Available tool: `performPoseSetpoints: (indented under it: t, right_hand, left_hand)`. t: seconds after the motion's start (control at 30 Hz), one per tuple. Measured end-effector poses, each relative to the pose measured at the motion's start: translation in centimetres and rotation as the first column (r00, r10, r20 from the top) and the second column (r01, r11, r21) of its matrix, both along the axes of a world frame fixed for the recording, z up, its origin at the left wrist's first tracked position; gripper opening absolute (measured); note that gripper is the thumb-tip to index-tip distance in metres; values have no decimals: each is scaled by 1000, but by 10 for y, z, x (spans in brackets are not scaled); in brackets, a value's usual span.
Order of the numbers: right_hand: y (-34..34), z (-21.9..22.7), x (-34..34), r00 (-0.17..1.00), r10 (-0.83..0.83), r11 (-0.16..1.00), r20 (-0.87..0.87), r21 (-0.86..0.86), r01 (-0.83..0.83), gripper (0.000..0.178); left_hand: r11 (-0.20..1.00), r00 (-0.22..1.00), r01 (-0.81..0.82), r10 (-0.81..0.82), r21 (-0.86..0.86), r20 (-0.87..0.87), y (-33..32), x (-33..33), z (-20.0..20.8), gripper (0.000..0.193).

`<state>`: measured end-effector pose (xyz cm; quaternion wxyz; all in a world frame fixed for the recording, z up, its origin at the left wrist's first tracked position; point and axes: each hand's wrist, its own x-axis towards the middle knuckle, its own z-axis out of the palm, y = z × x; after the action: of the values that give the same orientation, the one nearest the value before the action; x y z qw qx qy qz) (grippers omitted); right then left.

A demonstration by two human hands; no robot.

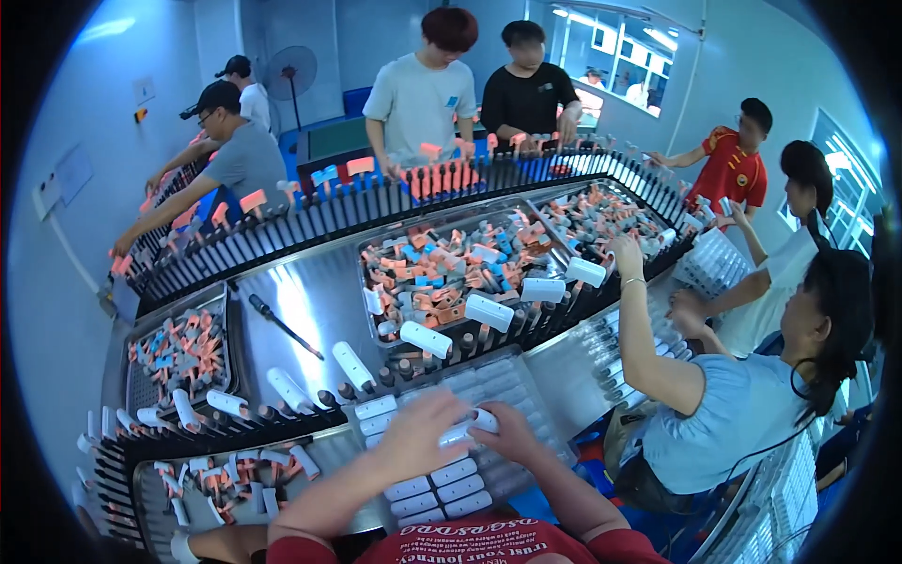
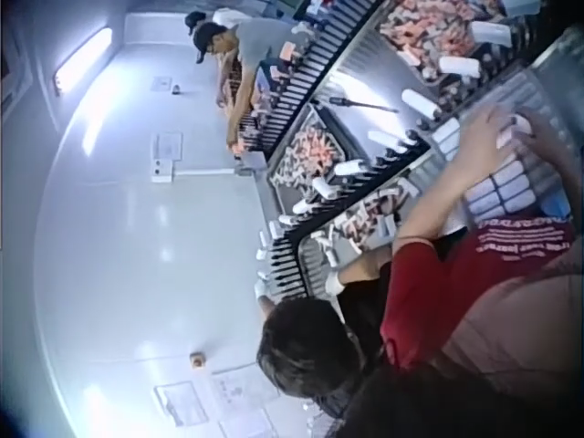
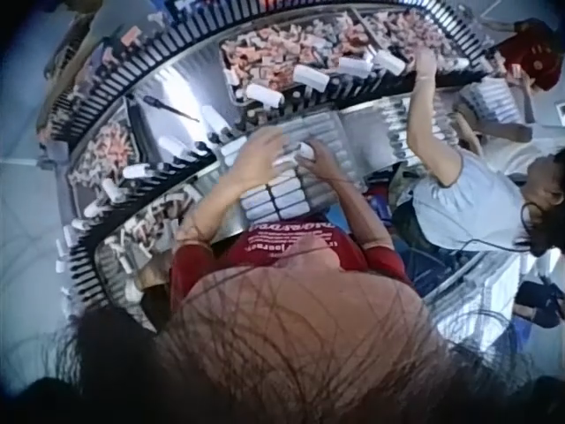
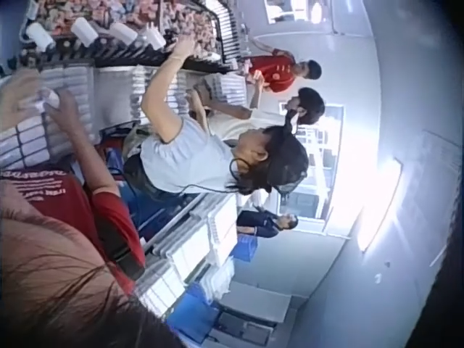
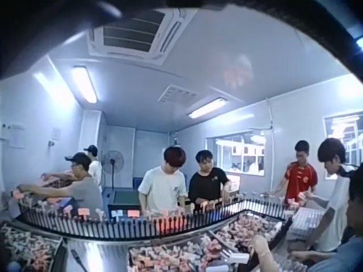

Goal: The person assembles small plastic toy parts by hand on a factory production line.

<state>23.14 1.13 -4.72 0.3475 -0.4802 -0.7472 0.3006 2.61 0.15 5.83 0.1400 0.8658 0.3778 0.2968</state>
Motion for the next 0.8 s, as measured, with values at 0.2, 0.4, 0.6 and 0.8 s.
performPoseSetpoints:
  t: [0.2, 0.4, 0.6, 0.8]
  right_hand:
    - [0, 1, 1, 999, -5, 999, -48, -38, 3, 38]
    - [0, 6, 1, 1000, 12, 1000, 6, -7, -12, 38]
    - [-5, -2, 6, 999, 47, 997, -2, -69, -47, 40]
    - [0, 3, 6, 996, 79, 996, -36, -48, -81, 38]
  left_hand:
    - [936, 941, -332, 337, 113, -30, 110, -40, 84, 40]
    - [962, 726, -260, 254, 87, -639, 224, -27, 29, 55]
    - [960, 514, -123, -156, -253, -843, 278, 9, -39, 98]
    - [911, 567, -58, -307, -409, -764, 303, 1, -90, 104]
